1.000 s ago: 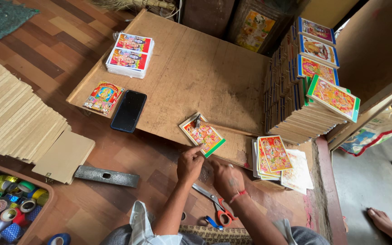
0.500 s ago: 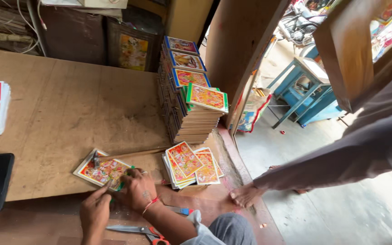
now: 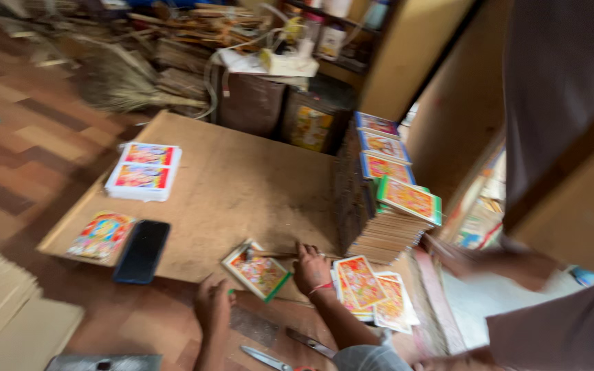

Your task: The person places a colorful printed card on the workbench, tears pieces of green tape by hand, and presses the tape along the card's edges. They set the finished card on a stack of completed cards and pick up the next card to repeat the process.

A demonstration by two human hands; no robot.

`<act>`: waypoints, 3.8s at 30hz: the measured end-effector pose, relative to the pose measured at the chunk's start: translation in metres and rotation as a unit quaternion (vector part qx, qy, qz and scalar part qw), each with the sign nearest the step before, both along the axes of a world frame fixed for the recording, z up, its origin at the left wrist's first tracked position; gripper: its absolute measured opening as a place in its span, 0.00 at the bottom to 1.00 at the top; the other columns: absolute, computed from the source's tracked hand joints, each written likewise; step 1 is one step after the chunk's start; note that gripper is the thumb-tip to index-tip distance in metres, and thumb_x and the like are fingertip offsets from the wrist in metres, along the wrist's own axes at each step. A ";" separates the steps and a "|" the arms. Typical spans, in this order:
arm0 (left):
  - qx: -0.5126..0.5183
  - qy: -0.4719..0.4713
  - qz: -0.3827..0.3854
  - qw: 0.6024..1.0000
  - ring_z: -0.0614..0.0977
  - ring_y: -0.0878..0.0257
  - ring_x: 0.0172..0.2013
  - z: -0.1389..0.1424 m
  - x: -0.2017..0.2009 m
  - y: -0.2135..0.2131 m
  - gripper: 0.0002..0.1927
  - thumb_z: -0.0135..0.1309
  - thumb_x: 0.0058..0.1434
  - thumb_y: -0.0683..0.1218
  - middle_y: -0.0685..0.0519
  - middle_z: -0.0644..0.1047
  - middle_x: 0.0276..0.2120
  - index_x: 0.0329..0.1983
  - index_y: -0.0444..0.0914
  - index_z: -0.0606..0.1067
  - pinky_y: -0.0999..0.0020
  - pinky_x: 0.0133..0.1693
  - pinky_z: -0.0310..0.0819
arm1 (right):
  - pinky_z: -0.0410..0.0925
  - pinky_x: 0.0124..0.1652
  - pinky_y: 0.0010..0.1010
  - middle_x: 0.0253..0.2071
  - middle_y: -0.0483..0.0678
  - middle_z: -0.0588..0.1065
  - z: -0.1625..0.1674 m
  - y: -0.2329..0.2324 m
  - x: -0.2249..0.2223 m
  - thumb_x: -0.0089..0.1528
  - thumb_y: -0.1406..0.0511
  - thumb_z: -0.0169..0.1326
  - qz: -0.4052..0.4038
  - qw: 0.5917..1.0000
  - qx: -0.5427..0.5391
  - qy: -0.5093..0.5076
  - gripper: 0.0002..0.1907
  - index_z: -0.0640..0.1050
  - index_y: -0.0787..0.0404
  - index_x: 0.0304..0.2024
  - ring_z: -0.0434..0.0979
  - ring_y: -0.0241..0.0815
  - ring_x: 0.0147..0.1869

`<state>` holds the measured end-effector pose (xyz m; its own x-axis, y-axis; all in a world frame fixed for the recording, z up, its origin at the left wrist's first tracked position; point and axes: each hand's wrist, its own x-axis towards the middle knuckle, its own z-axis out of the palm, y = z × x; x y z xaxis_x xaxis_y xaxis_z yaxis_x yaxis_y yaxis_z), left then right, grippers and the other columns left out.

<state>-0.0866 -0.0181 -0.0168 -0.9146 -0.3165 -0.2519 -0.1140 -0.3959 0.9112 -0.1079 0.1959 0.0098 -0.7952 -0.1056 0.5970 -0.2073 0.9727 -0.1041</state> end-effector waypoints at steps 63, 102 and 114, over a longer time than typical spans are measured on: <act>-0.233 0.216 -0.239 0.918 0.77 0.62 0.43 -0.029 0.065 0.035 0.45 0.61 0.57 0.39 0.51 0.77 0.42 0.76 0.40 0.55 0.65 0.50 0.73 | 0.75 0.47 0.34 0.39 0.50 0.83 -0.024 0.008 0.067 0.62 0.63 0.57 0.111 0.571 -0.669 -0.463 0.15 0.83 0.68 0.45 0.83 0.39 0.43; -0.257 -0.020 -0.077 0.963 0.77 0.64 0.20 -0.060 0.055 0.053 0.19 0.68 0.51 0.52 0.52 0.77 0.17 0.22 0.33 0.75 0.63 0.26 0.71 | 0.74 0.38 0.31 0.30 0.51 0.84 -0.078 0.019 0.006 0.54 0.64 0.63 -0.103 0.881 -0.386 -0.254 0.09 0.86 0.60 0.35 0.84 0.40 0.34; -0.195 -0.031 -0.083 0.977 0.76 0.67 0.24 -0.068 0.055 0.058 0.12 0.64 0.55 0.48 0.55 0.77 0.21 0.29 0.34 0.77 0.67 0.28 0.71 | 0.74 0.37 0.32 0.30 0.51 0.84 -0.069 0.012 0.008 0.54 0.64 0.63 -0.116 0.888 -0.363 -0.256 0.08 0.87 0.59 0.34 0.85 0.41 0.33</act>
